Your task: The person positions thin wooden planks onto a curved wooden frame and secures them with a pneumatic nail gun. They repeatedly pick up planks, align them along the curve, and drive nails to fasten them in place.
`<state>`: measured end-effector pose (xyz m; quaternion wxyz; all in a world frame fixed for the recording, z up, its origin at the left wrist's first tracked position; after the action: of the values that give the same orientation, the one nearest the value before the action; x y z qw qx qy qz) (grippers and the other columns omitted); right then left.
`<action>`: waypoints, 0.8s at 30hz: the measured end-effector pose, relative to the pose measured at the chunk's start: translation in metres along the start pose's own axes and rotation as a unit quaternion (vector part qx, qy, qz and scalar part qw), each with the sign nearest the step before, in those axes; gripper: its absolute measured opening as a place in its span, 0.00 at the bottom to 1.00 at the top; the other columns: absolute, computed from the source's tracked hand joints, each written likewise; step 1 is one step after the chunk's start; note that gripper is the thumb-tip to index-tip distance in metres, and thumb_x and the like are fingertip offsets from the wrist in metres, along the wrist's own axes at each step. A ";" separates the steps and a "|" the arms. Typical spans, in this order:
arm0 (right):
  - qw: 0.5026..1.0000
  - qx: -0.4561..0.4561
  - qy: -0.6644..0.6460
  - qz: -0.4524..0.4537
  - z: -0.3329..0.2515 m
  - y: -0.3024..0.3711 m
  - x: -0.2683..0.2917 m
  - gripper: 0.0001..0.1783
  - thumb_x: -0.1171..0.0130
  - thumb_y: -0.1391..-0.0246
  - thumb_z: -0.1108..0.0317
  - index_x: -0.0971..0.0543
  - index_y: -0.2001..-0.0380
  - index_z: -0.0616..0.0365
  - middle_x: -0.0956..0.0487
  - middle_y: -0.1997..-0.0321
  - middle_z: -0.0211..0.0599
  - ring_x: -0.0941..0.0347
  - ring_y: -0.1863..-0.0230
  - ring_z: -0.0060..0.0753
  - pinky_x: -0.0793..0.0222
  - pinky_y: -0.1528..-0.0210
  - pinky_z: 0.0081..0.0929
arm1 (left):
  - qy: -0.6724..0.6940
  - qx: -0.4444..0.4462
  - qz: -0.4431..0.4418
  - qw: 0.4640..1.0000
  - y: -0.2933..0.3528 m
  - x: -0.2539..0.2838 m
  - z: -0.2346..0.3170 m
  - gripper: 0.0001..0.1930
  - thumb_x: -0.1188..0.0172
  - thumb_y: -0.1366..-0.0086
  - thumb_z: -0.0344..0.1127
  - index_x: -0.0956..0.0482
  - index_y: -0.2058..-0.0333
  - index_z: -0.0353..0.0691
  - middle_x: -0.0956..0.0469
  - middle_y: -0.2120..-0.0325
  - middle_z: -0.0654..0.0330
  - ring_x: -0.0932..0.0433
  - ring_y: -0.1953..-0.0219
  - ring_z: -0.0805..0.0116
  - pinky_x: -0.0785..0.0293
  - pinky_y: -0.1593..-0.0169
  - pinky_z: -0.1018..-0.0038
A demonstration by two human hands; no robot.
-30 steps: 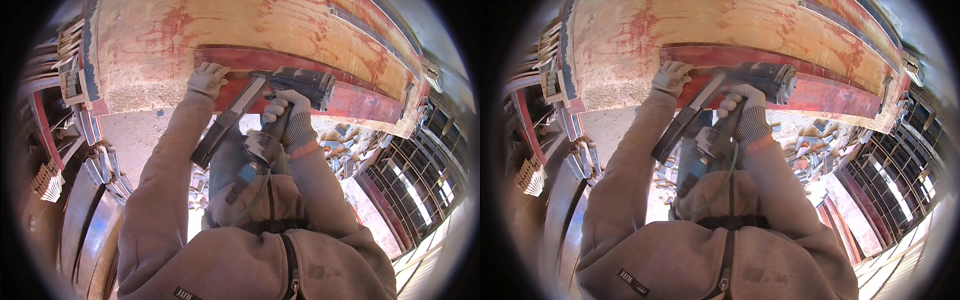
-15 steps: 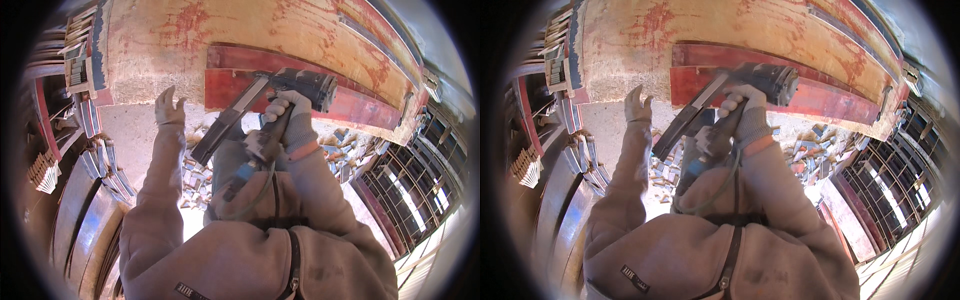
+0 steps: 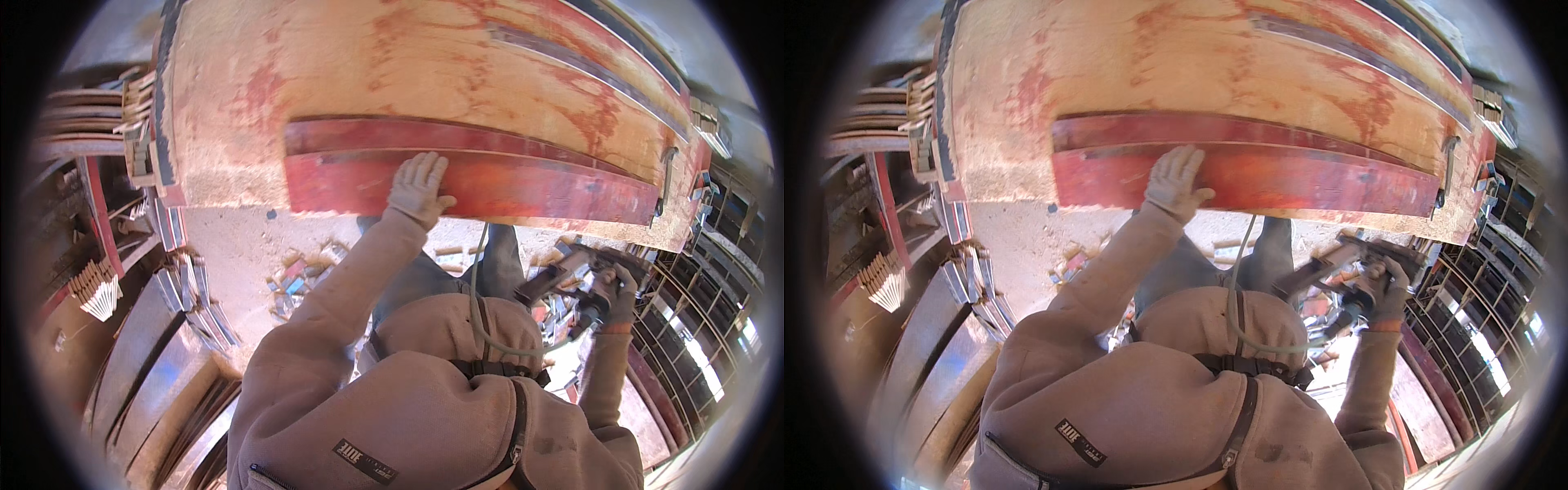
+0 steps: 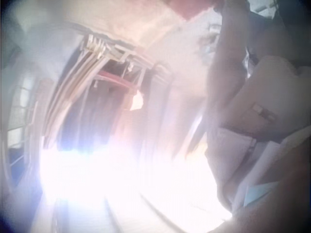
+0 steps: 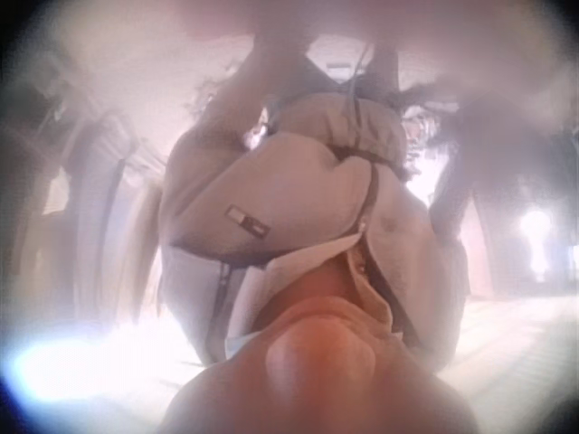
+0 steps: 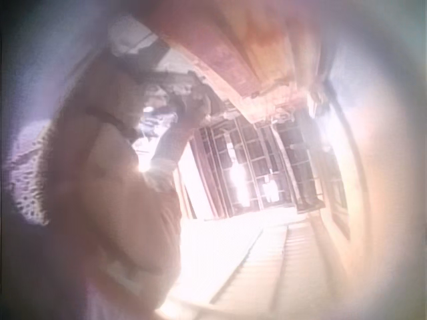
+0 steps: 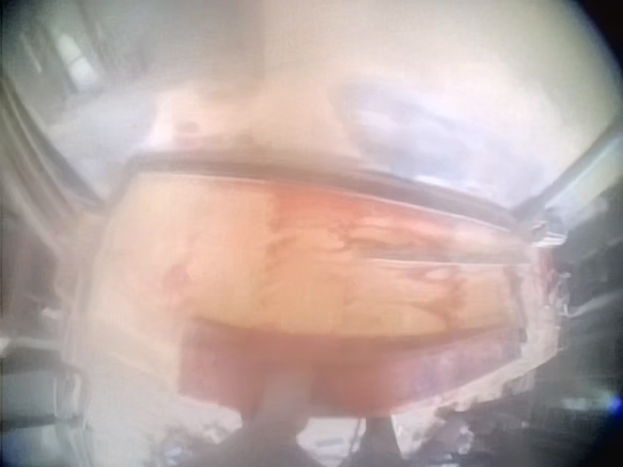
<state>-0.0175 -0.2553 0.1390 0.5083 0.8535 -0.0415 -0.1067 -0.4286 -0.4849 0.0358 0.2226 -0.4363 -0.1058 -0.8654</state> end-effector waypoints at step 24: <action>0.707 0.301 0.602 0.217 -0.451 -0.389 0.283 0.34 0.37 0.42 0.38 0.22 0.43 0.52 0.17 0.53 0.44 0.19 0.51 0.45 0.24 0.53 0.46 | -0.231 -0.133 -0.039 0.963 -0.145 -0.091 0.208 0.21 0.26 0.52 0.33 0.23 0.58 0.44 0.19 0.59 0.58 0.18 0.57 0.53 0.22 0.57 0.58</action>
<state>0.3442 0.2677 -0.0342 0.1510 0.8115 0.0594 0.5613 -0.3036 -0.2520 0.0883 0.0976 -0.6457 -0.0550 -0.7553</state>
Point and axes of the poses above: each hand's wrist, its own y-axis away from the middle knuckle, its own x-axis out of the back of the hand, z = x × y, the point moved 7 cm from there along -y, towards the middle knuckle
